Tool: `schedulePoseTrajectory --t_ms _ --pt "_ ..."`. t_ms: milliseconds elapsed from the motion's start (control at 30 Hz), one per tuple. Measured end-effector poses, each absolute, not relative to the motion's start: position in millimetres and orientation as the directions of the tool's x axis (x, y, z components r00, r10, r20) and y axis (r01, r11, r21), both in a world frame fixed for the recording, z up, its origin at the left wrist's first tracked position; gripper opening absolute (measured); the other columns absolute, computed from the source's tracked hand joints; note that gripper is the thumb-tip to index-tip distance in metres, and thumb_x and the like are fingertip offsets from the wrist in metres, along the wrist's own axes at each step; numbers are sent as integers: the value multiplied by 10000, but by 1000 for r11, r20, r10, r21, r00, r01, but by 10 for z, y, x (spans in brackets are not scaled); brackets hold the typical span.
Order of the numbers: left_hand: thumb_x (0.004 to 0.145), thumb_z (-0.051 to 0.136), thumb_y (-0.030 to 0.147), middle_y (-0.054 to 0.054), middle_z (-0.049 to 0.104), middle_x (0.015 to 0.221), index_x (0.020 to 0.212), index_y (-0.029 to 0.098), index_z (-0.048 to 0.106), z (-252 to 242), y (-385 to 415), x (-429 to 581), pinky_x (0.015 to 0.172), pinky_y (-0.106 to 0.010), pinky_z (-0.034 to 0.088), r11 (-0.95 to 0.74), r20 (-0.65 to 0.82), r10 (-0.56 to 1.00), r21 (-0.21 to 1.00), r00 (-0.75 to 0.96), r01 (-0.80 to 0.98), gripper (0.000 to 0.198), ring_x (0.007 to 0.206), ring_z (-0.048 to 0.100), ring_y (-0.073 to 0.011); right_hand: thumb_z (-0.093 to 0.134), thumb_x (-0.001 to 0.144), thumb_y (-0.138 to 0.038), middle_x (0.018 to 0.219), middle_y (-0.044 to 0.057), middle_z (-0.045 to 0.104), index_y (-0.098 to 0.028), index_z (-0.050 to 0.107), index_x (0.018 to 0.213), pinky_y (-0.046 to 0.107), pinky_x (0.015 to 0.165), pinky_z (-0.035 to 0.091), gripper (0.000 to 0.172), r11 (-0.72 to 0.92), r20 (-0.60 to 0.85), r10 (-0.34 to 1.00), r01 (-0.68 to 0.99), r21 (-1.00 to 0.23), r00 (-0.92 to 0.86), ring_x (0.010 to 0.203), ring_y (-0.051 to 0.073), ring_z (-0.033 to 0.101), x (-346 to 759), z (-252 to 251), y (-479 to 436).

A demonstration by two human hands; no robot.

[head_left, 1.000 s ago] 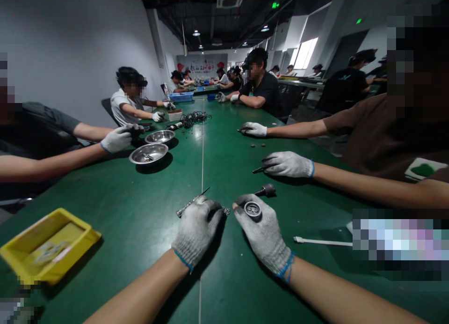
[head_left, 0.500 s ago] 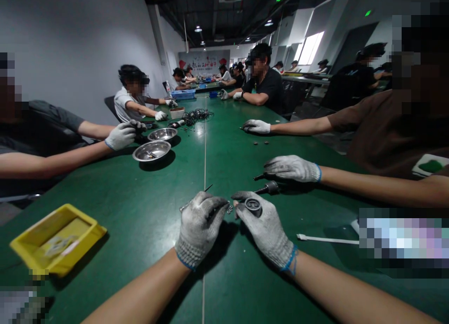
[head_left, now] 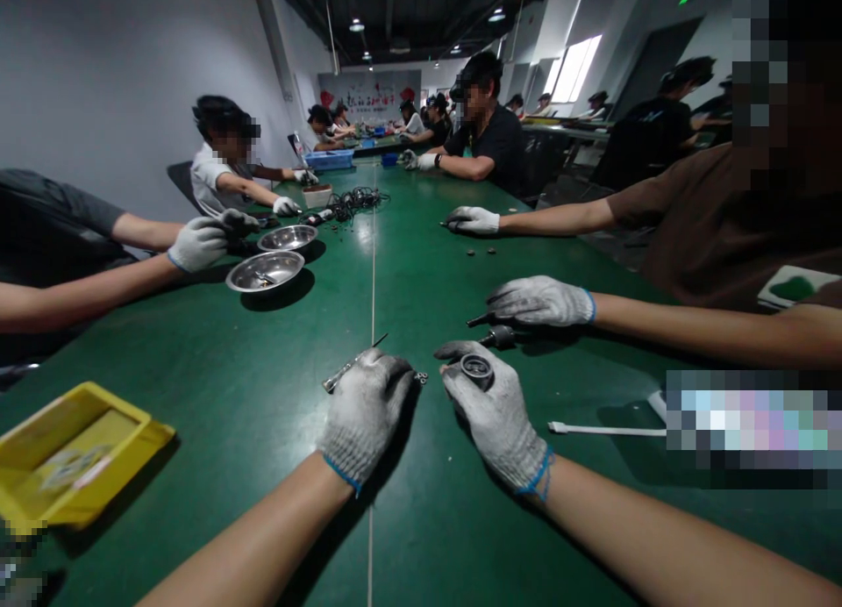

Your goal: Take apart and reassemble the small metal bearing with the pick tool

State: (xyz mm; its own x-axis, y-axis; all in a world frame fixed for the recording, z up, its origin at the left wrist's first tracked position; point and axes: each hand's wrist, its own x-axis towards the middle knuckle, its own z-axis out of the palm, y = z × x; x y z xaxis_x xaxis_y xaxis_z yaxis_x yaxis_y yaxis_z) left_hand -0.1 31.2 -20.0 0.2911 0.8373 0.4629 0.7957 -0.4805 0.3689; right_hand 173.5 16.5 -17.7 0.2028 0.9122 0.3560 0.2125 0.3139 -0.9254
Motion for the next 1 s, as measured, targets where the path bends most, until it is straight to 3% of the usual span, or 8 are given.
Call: schedulePoseTrajectory --t_ms 133,500,700,900,1000 --pt "979 642 223 -80 745 869 890 178 782 -171 314 0 773 -337 553 -407 297 901 325 316 854 172 792 698 -223 645 766 -298 801 50 795 -208 747 850 321 690 599 160 343 382 902 204 -917 200 732 222 739 1716 -177 158" --pt "986 631 249 -85 746 865 935 187 795 -153 307 -18 752 -334 553 -450 330 874 277 356 849 183 782 700 -224 638 773 -292 858 51 812 -228 738 880 349 768 608 160 315 371 896 240 -918 243 829 244 757 1700 -179 158" --pt "998 596 233 -82 768 906 989 197 804 -140 323 -1 770 -336 564 -405 301 901 320 313 857 211 815 722 -232 625 762 -274 892 71 806 -215 731 908 385 822 621 191 299 355 901 234 -925 251 844 255 763 1700 -215 162" --pt "992 580 219 -119 763 1096 1344 234 712 -120 317 14 797 -357 576 -412 263 900 242 349 879 376 947 737 -271 576 691 -183 900 75 817 -206 730 911 380 843 624 269 334 412 879 307 -891 239 873 259 770 1690 -232 174" --pt "1004 561 250 -107 739 1023 1242 268 774 -83 295 31 726 -356 557 -412 218 904 209 369 887 319 868 723 -274 571 684 -147 940 67 820 -211 737 937 372 885 617 309 348 415 886 296 -889 205 910 249 770 1708 -233 173"
